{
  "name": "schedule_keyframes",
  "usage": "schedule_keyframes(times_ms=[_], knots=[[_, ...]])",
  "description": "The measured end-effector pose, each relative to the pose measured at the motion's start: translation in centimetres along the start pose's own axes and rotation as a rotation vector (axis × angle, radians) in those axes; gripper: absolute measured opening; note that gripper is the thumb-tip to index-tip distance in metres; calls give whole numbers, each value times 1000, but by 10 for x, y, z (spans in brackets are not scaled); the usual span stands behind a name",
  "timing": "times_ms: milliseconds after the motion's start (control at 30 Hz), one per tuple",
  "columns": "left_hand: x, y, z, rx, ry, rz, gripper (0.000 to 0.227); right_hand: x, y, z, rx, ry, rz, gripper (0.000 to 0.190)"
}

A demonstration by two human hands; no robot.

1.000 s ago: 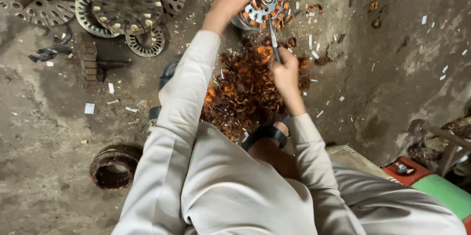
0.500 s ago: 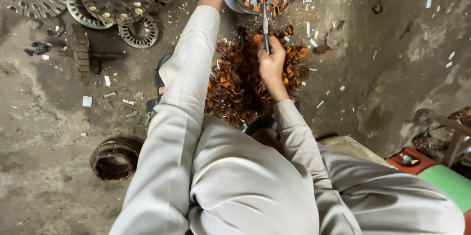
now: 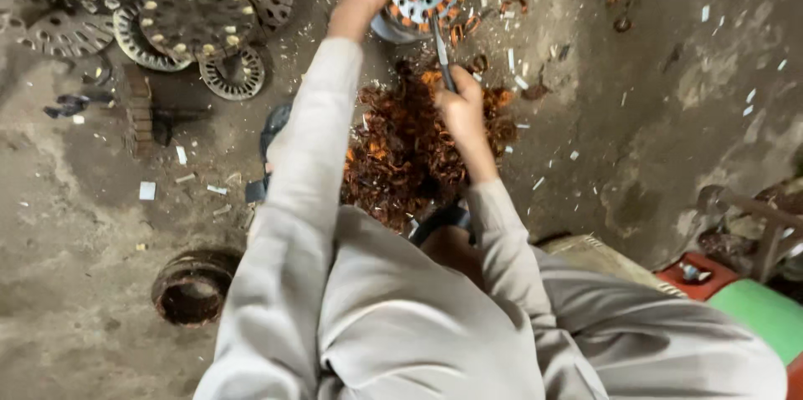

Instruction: The person uses pliers to cut copper wire segments from a circular metal component. The person repeatedly cuts and removes wire pieces, accumulating a pile of copper shavings on the floor.

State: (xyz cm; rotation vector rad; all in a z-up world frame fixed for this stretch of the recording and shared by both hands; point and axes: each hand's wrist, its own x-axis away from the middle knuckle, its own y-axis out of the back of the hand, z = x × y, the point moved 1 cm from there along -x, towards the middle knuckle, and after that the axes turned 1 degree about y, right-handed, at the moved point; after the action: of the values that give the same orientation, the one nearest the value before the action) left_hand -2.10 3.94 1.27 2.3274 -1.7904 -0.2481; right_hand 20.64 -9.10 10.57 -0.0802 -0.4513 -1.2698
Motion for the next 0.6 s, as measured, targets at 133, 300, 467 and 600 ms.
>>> schedule_keyframes(times_ms=[133, 300, 467, 600], knots=[[77, 45, -20, -247, -267, -189, 87, 37, 17, 37, 49, -220, 237, 32], [114, 76, -29, -487, 394, 125, 97, 72, -31, 19, 130, -281, 268, 12], [83, 68, -41, -489, 438, 234, 96, 79, -61, -33, 202, 59, 13, 9], [90, 70, -44, -410, 45, -31, 75, 91, -71, -58, 258, 148, -64, 11]])
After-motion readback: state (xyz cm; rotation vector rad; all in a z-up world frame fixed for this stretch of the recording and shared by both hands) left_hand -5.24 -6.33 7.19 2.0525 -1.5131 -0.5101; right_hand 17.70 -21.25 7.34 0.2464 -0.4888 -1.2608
